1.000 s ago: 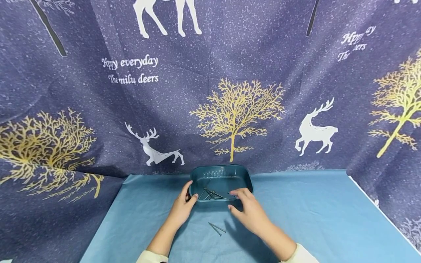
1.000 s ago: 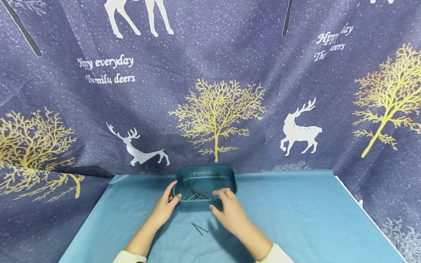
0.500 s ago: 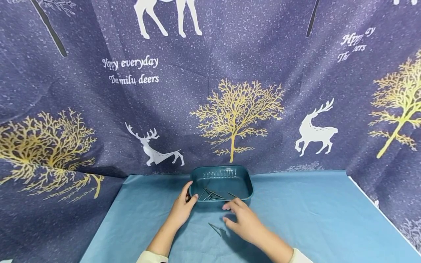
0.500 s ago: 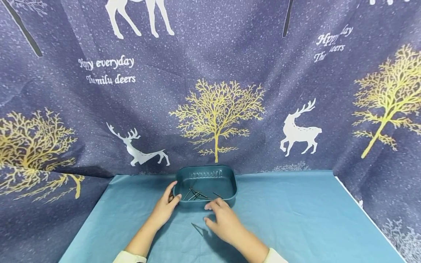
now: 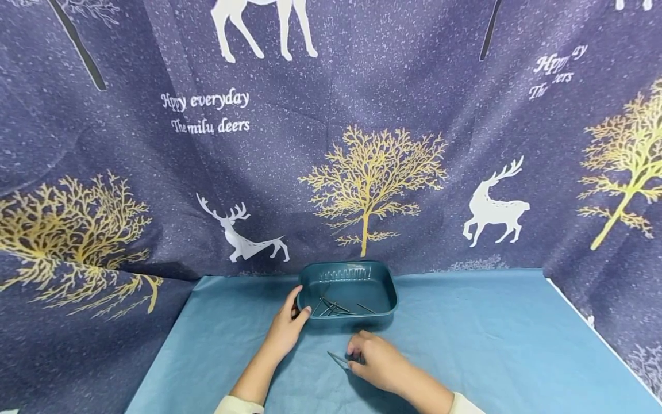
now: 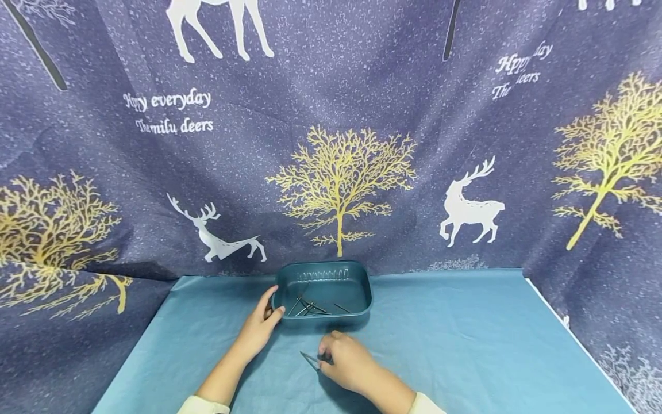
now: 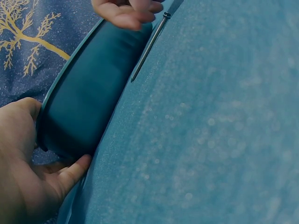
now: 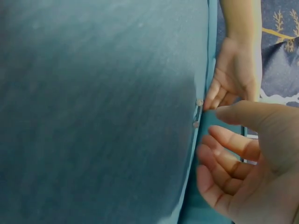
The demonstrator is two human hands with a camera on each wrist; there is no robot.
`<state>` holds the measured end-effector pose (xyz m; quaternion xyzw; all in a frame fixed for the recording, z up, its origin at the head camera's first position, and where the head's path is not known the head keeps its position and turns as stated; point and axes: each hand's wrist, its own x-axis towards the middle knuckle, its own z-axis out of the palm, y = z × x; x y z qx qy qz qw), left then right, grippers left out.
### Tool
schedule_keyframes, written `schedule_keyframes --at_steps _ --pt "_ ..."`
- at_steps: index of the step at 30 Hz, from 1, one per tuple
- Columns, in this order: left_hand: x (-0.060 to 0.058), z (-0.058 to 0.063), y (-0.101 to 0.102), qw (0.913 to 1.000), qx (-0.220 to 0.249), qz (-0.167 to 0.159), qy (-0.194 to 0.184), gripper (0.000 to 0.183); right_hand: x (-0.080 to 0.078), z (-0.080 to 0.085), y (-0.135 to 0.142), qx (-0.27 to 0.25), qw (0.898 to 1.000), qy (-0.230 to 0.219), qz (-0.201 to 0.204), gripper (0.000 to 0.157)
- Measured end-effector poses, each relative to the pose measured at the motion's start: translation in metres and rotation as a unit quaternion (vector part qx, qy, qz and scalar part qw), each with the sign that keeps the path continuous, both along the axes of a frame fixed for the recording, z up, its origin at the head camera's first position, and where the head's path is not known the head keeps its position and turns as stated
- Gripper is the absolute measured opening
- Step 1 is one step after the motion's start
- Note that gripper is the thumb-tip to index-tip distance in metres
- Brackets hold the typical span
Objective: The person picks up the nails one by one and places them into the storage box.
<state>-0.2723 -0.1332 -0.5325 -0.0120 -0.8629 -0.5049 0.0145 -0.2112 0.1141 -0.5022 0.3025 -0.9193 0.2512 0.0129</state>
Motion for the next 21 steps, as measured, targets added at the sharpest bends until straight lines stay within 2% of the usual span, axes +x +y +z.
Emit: schedule_keyframes --at_steps 13,21 --pt "0.0008 0.0004 -0.0003 1.0000 -0.001 0.001 0.005 0.062 -0.0001 -0.0041 0.0010 0.017 1.000 -0.004 -0.002 0.017" --pt "0.0012 0.0008 0.0004 1.0000 0.003 -0.006 0.004 0.061 -0.0015 -0.0061 0.0029 0.015 0.999 -0.038 0.005 0.016"
